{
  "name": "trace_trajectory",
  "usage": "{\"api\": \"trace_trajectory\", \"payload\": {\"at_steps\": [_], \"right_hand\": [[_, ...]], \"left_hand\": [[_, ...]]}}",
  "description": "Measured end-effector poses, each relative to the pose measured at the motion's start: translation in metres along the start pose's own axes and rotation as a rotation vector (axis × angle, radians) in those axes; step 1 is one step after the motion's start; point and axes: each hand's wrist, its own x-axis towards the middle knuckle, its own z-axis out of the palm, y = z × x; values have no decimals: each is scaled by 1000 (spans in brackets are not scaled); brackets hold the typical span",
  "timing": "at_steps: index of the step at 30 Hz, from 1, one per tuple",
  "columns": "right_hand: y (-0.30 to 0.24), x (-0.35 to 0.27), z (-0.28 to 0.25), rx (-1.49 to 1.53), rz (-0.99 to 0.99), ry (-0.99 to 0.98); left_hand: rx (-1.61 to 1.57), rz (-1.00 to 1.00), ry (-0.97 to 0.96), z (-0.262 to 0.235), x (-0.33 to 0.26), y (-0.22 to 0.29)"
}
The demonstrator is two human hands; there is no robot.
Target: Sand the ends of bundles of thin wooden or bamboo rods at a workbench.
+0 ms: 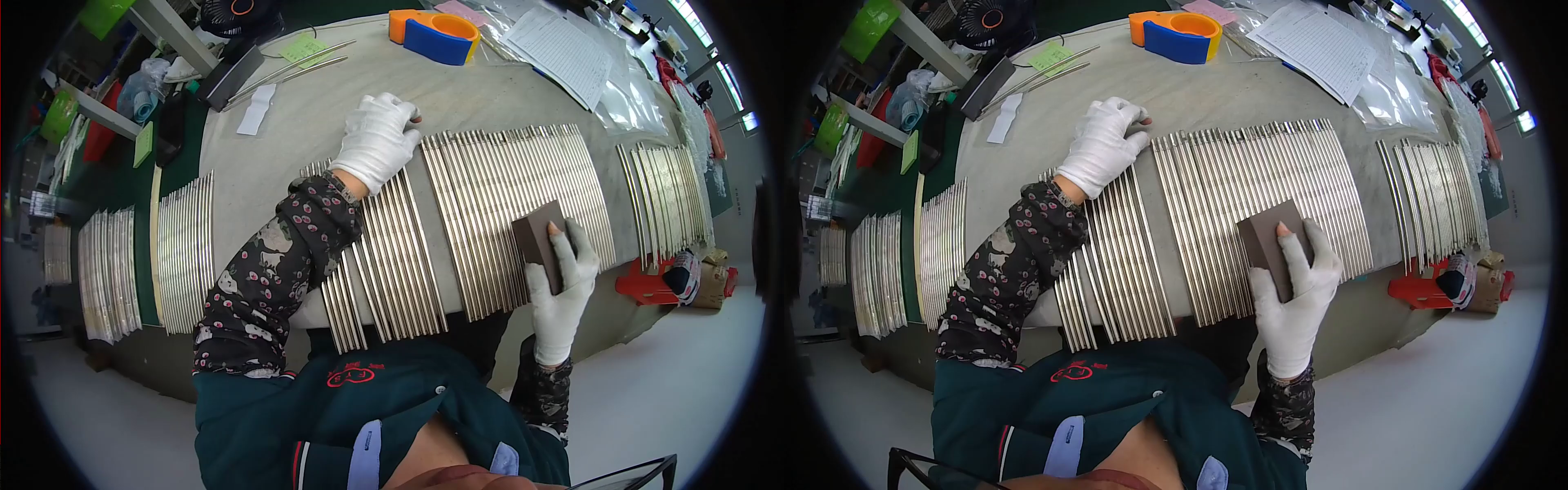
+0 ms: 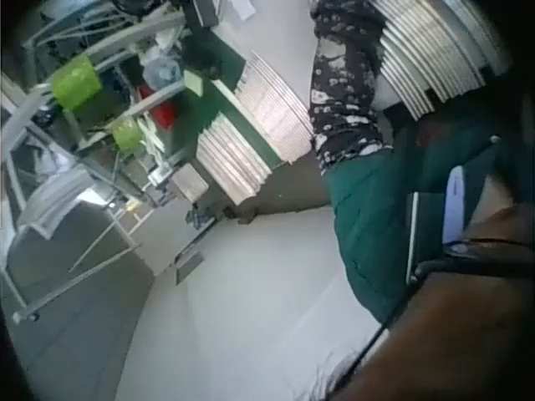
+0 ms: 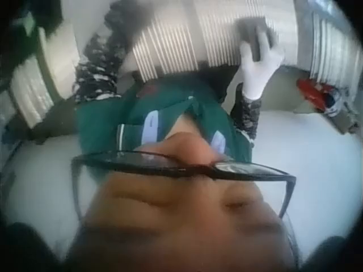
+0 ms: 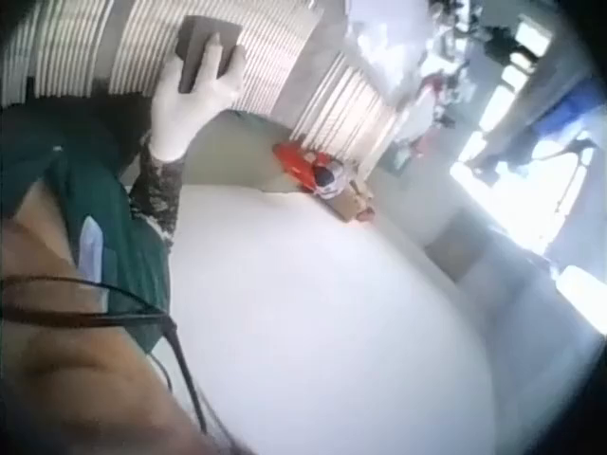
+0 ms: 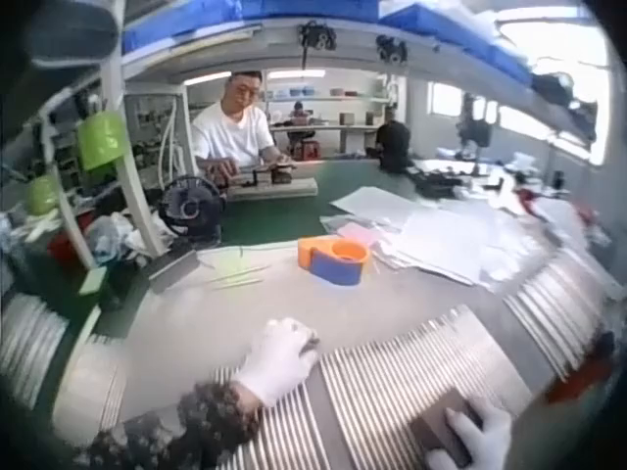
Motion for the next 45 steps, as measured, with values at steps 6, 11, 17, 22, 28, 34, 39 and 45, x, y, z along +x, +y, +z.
{"api": "trace_trajectory", "payload": {"at_steps": [6,11,17,22,28,34,39,45], "right_hand": [[-39,-16,5,-108,-107,-199],[-31,-28,-14,-131,-108,-306],[-27,-33,-5,-210,-134,-281],[-24,-37,-2,-210,-150,-227],[-22,-44,2,-231,-139,-173],[-17,-43,-1,-214,-110,-206],[-8,-20,-11,-92,-106,64],[-60,33,26,85,-165,82]], "left_hand": [[77,-10,-53,-1,8,7],[98,-19,-80,2,9,6],[48,-40,-131,0,8,10],[-10,-44,-135,0,7,7],[-540,-127,-170,0,7,7],[-1079,-330,-268,-28,-5,25],[-1064,-251,-272,-26,-10,28],[-1157,-141,-230,-31,-16,29]]}}
